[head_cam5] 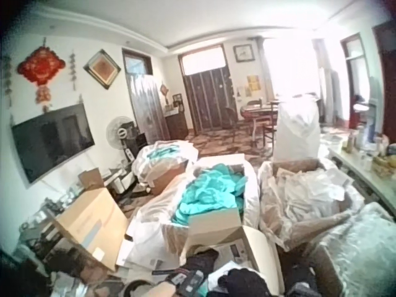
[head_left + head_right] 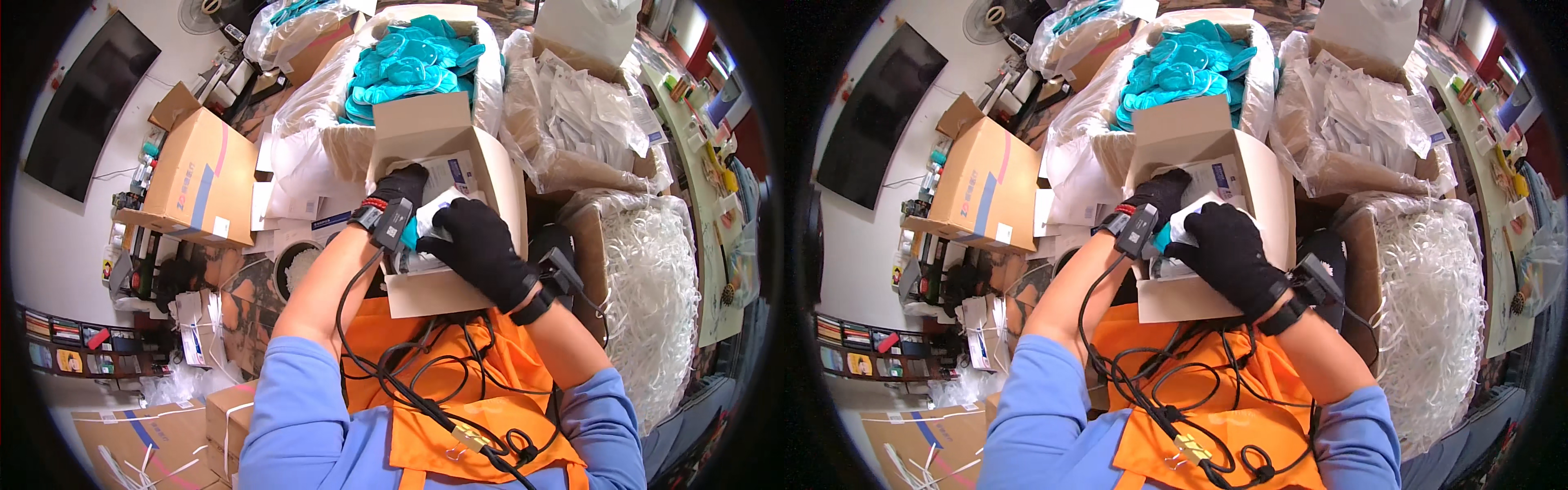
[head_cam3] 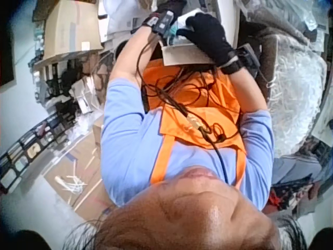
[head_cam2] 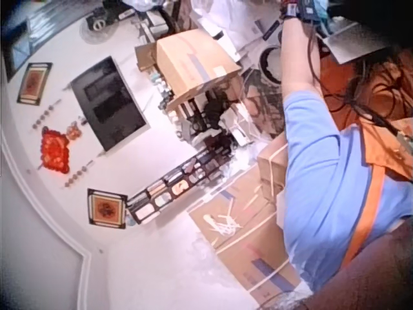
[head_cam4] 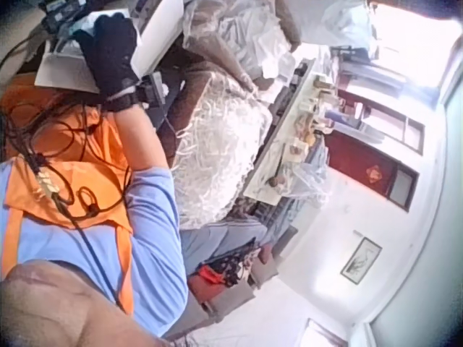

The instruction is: The person is sorting and packaging teal face masks into a box.

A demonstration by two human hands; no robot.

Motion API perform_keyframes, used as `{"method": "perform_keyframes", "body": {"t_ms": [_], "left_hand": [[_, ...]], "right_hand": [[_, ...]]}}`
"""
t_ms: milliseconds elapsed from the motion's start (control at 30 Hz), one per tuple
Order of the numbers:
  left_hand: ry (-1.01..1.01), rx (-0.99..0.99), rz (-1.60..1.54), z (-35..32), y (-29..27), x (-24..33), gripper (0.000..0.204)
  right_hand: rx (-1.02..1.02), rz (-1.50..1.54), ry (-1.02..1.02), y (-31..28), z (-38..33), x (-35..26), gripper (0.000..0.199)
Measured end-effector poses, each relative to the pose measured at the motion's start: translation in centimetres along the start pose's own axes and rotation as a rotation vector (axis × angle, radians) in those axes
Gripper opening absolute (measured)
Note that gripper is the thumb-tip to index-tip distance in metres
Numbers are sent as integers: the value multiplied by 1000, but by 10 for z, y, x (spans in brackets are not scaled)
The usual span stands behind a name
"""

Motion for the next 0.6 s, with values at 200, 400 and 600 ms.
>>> {"method": "perform_keyframes", "body": {"t_ms": [200,400,600], "left_hand": [[-9,-128,21,-3,7,-6,56],[-34,57,37,-3,13,-3,41],[-152,52,-29,-9,-26,9,25]], "right_hand": [[-482,-68,4,27,13,12,52],[-587,-194,-91,31,10,11,69],[-493,-201,-42,22,5,12,67]]}}
Point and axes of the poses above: each hand's wrist, its own z-axis towards the middle knuckle, its own y-axis out of the palm, x = y × z, the point moved 7 cm from there along z, towards the middle knuckle, and after that the axes turned 14 degrees about -z, right-handed, at the moved point
